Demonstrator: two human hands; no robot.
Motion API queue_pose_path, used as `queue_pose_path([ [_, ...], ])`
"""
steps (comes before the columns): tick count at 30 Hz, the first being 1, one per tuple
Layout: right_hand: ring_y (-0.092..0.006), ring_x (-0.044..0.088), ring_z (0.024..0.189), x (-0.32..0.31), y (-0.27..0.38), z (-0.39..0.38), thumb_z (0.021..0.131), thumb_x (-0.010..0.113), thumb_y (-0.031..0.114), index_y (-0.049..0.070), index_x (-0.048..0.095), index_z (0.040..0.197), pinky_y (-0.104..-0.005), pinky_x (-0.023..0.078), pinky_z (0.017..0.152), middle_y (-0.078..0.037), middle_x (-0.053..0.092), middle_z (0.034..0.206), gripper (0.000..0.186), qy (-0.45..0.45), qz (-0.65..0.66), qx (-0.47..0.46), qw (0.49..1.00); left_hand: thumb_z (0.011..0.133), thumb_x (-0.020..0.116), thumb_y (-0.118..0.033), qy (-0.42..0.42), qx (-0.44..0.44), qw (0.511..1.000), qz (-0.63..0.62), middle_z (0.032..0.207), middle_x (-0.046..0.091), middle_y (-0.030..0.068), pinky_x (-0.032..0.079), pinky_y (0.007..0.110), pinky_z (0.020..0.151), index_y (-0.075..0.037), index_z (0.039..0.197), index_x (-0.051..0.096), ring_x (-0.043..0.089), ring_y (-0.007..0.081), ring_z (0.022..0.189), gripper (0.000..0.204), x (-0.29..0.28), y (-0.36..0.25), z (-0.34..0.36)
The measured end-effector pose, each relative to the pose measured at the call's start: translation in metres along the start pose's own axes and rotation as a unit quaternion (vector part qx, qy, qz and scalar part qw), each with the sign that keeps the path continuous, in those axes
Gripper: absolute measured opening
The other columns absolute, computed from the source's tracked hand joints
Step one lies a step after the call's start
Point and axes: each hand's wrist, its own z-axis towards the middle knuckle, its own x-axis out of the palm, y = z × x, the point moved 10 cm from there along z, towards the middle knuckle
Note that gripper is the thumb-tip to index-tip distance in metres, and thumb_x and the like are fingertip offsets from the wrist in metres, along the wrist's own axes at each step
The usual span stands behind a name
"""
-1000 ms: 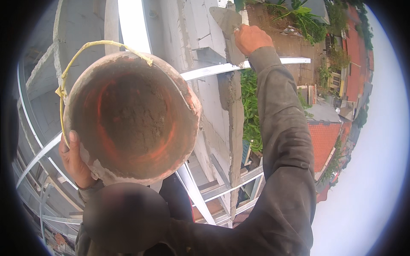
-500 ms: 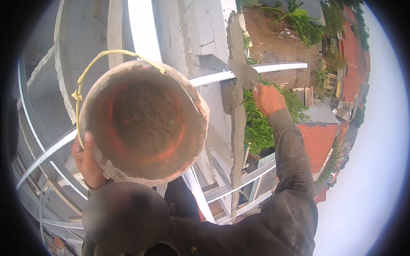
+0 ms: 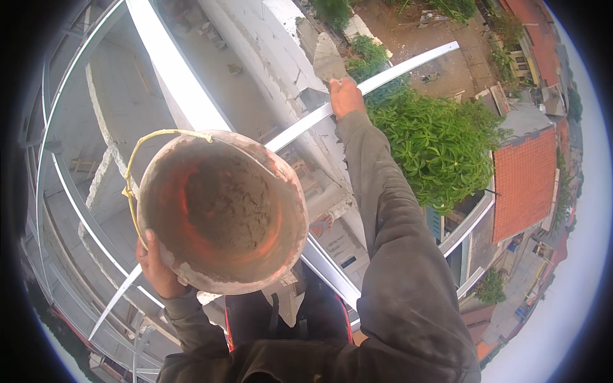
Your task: The person scoops cement from a bucket using a trowel and applies it to a concrete wall edge. The person repeatedly smooths the cement along the wall while holding the bucket in the other hand.
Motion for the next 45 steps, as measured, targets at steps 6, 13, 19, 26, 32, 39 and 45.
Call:
queue_pose_path([
  [6,-0.055,0.06,0.108,-0.058,-0.073,-0.178,0.105,0.053,0.039,-0.001,0.059,0.118,-0.0585,0.047,0.092,-0.036,0.067,0.106,0.043,0.044,-0.084,0.047,0.994,0.103,0.068,-0.025,0.0,-0.018,0.998,-0.063,0.118,0.071,0.0104,0.05,0.031,0.092,0.005,0.133,0.063,0.066,0.017,0.104,0.043,0.002,0.005,-0.013],
  [13,-0.0111,0.058,0.066,-0.198,0.034,-0.336,0.105,0.057,0.021,-0.005,0.062,0.121,-0.0306,0.043,0.058,-0.006,0.061,0.077,0.031,-0.012,0.174,0.001,0.985,0.103,0.069,-0.03,0.048,0.066,0.997,0.011,0.119,0.07,0.0075,0.046,0.028,0.096,0.008,0.14,0.06,0.061,0.0129,0.106,0.054,0.058,-0.057,-0.027],
  [19,-0.0286,0.071,0.075,-0.152,0.168,-0.339,0.098,0.064,0.019,-0.005,0.057,0.133,-0.0388,0.055,0.065,-0.016,0.066,0.086,0.043,0.241,-0.212,-0.269,0.908,0.105,0.066,-0.024,0.097,0.144,0.983,0.065,0.131,0.067,0.0136,0.043,0.032,0.107,0.008,0.145,0.055,0.059,0.0175,0.122,0.052,0.082,-0.08,-0.018],
  [26,-0.0387,0.072,0.08,-0.048,0.238,-0.261,0.097,0.059,0.018,-0.002,0.058,0.136,-0.0467,0.058,0.069,-0.019,0.068,0.096,0.044,0.128,-0.363,-0.424,0.82,0.104,0.064,-0.02,0.088,0.182,0.973,0.112,0.158,0.047,0.0234,0.034,0.04,0.12,0.011,0.148,0.05,0.047,0.0267,0.144,0.055,0.099,-0.067,-0.055],
  [32,-0.0426,0.072,0.08,-0.006,0.143,-0.32,0.101,0.054,0.023,-0.002,0.061,0.125,-0.0521,0.057,0.071,-0.021,0.069,0.079,0.035,0.328,-0.261,-0.269,0.867,0.102,0.065,-0.019,0.159,0.271,0.941,0.126,0.156,0.05,0.0229,0.024,0.048,0.125,0.005,0.144,0.058,0.038,0.0328,0.152,0.049,0.121,-0.07,-0.066],
  [39,-0.041,0.073,0.085,-0.055,0.214,-0.271,0.102,0.052,0.021,-0.004,0.062,0.114,-0.0532,0.058,0.076,-0.023,0.073,0.085,0.029,0.232,-0.286,-0.283,0.886,0.103,0.064,-0.018,0.091,0.192,0.968,0.132,0.157,0.045,0.0287,0.03,0.045,0.122,0.009,0.143,0.056,0.04,0.0346,0.15,0.049,0.087,-0.06,-0.06],
  [45,-0.047,0.071,0.091,0.021,0.129,-0.309,0.105,0.052,0.03,-0.007,0.061,0.109,-0.055,0.056,0.082,-0.028,0.072,0.091,0.038,0.402,-0.178,-0.183,0.879,0.106,0.065,-0.029,0.101,0.183,0.974,0.089,0.089,0.061,-0.0017,0.039,0.023,0.071,0.007,0.12,0.069,0.051,0.0064,0.082,0.039,0.058,-0.046,-0.039],
])
